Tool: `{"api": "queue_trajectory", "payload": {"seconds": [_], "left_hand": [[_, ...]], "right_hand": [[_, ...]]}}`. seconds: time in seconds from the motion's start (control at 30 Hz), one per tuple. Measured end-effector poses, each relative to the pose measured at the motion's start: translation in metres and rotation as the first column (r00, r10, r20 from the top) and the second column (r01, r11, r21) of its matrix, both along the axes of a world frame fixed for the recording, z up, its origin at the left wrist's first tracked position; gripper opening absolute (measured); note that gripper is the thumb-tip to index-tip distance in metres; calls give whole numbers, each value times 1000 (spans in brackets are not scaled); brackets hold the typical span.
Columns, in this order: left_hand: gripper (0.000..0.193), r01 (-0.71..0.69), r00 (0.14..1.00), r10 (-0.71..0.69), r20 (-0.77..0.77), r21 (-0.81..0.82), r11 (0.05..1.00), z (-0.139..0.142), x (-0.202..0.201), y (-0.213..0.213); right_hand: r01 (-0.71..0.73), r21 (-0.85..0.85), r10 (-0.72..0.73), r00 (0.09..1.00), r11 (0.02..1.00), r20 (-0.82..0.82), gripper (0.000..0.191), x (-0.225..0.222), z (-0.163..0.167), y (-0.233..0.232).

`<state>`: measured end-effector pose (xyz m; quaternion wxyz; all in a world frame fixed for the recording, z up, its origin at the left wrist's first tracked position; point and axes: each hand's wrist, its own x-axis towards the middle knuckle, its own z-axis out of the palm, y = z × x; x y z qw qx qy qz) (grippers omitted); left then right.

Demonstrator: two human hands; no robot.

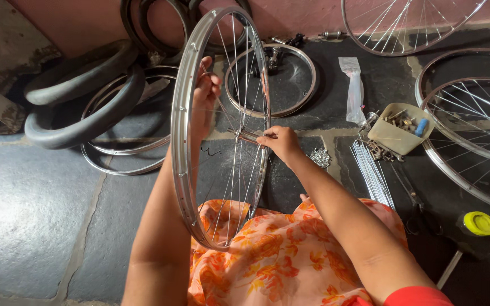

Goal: The person laces a bicycle wheel by inserting spokes through the hub and rim, then secures them with nipples. The person repeats this process for multiple spokes, rotating the wheel as needed.

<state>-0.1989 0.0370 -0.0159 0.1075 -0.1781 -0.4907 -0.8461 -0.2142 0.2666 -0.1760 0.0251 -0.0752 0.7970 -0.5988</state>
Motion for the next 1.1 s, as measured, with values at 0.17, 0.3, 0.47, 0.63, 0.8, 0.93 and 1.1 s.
{"api": "queue_trajectory", "payload": {"seconds": [0.17,0.3,0.47,0.63,0.8,0.93,1.1], "left_hand": [[42,271,962,-266,-55,130,954,11,9,-2],[36,90,983,-122,140,213,973,-5,24,-7],[26,-166,986,165,-17,-142,976,-58,66,-35],[19,15,996,-33,-84,-200,980,-65,109,-54],[69,28,996,-42,75,180,983,-33,170,-41],[82,-180,984,176,-41,-255,950,-26,206,-28],[76,-246,968,243,-66,-447,860,-24,216,-21]], "right_hand": [[-19,-42,19,1000,999,-5,34,3,2,2],[-5,-34,5,1000,999,4,35,5,8,5],[2,86,3,998,996,-58,39,2,7,1],[211,290,1,808,933,-590,15,6,-9,-25],[185,232,15,750,955,-661,13,9,-16,-24],[206,240,41,671,949,-740,14,8,-15,-20],[240,309,75,667,920,-742,12,9,-13,-20]]}}
